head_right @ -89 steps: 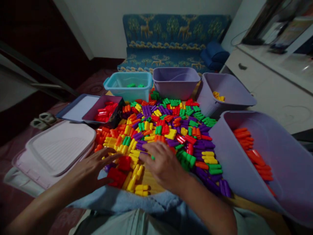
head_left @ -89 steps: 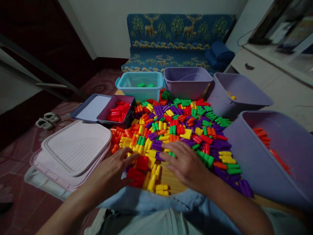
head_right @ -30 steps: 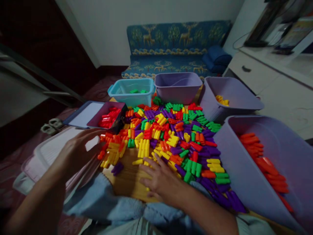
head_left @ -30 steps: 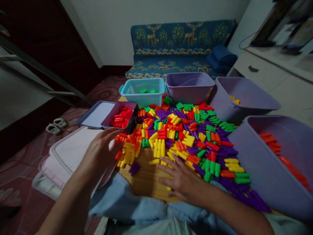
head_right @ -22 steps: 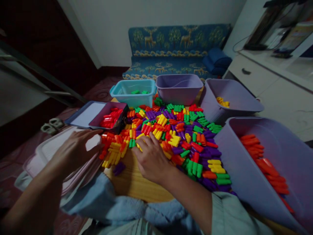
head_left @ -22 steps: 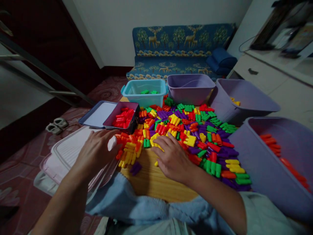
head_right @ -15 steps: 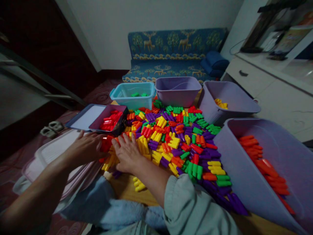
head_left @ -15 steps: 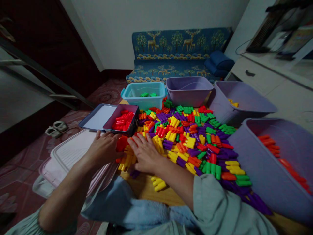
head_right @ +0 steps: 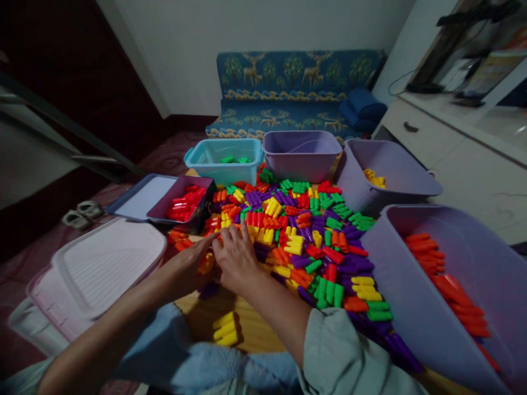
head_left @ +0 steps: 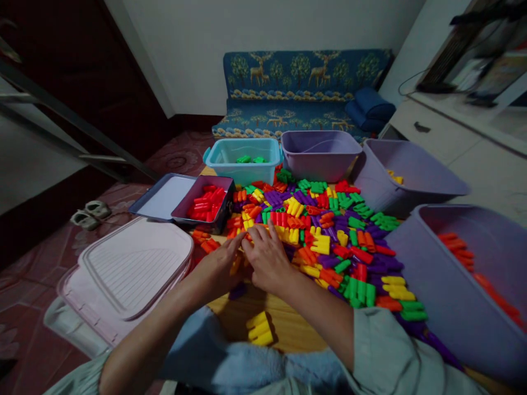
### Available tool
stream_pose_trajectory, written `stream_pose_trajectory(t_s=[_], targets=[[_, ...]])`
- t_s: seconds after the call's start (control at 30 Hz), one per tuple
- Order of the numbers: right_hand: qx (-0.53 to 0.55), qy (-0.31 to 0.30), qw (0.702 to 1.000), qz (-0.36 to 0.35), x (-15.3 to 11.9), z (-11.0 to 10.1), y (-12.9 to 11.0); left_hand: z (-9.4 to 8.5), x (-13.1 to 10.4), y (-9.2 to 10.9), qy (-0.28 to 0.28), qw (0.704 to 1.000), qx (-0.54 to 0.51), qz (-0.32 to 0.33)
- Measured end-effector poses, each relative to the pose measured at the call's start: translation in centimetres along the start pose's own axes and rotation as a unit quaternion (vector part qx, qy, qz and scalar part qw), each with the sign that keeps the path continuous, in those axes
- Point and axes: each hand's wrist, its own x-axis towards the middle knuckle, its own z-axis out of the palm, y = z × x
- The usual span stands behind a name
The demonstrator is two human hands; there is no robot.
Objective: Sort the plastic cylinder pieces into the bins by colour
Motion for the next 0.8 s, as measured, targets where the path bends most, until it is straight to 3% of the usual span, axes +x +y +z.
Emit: stream_pose_trajectory(t_s=[0.17, 0.3, 0.4, 0.57, 0.7, 0.8], targets=[[-0.057, 0.045, 0.996, 0.043, -1.5, -1.8, 3.6, 1.2, 2.4, 2.7, 0.025, 0.996, -0.061, 0.053], [-0.089, 0.086, 0.986, 0.112, -2.0, -3.3, 7.2, 2.1, 5.2, 4.9, 0.017, 0.992, -0.089, 0.089], [-0.096, 0.124, 0.972, 0.176, -3.4, -4.5, 8.6, 3.1, 6.5, 5.7, 0.014, 0.991, -0.084, 0.106], [-0.080, 0.165, 0.948, 0.260, -9.9, -5.6, 7.9, 3.7, 6.0, 5.7, 0.005, 0.994, -0.066, 0.087], [-0.064, 0.169, 0.932, 0.313, -16.9, -5.0, 6.6, 3.7, 4.9, 5.7, -0.002, 0.996, -0.054, 0.075], [-0.040, 0.178, 0.915, 0.361, -20.6, -4.1, 5.9, 4.2, 4.7, 5.6, -0.004, 0.995, -0.047, 0.087]])
